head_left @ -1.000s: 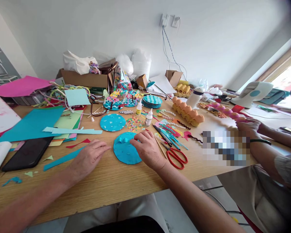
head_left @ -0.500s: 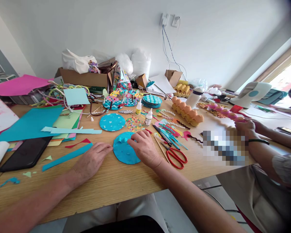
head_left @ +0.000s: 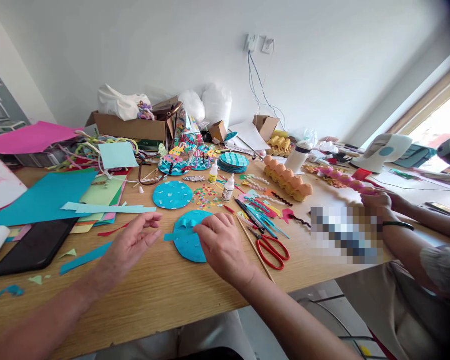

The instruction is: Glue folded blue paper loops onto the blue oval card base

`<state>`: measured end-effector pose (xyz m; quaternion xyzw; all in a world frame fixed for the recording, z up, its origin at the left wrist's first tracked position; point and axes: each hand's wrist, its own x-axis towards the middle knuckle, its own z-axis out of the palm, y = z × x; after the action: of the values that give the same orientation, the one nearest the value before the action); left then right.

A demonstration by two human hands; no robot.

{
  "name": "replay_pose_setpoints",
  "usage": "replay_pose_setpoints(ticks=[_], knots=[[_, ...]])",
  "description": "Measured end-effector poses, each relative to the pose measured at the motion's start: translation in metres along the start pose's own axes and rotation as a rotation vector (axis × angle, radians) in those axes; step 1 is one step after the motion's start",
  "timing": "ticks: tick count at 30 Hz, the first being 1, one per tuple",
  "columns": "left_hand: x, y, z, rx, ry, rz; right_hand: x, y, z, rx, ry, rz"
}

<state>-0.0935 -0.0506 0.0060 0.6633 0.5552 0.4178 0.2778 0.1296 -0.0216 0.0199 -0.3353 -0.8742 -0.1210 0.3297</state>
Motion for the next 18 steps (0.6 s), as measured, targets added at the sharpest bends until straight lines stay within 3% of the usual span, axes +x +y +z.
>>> replay_pose_setpoints(ticks=[7, 11, 13, 15, 18], knots=[[0.000, 0.012, 0.005, -0.448, -0.214, -0.430, -0.005, -0.020, 0.006, -0.022, -0.018, -0.090], [-0.002, 0.009, 0.005, -0.488, -0.210, -0.466, -0.005, -0.022, -0.004, 0.045, -0.092, -0.123], [-0.002, 0.004, 0.001, -0.461, -0.204, -0.449, -0.003, -0.012, -0.015, 0.154, -0.130, -0.100], [-0.002, -0.004, -0.001, -0.421, -0.216, -0.440, -0.001, 0.011, -0.023, 0.238, -0.082, 0.056], [0.000, -0.018, -0.001, -0.326, -0.281, -0.431, 0.002, 0.062, -0.021, 0.237, -0.031, 0.446]])
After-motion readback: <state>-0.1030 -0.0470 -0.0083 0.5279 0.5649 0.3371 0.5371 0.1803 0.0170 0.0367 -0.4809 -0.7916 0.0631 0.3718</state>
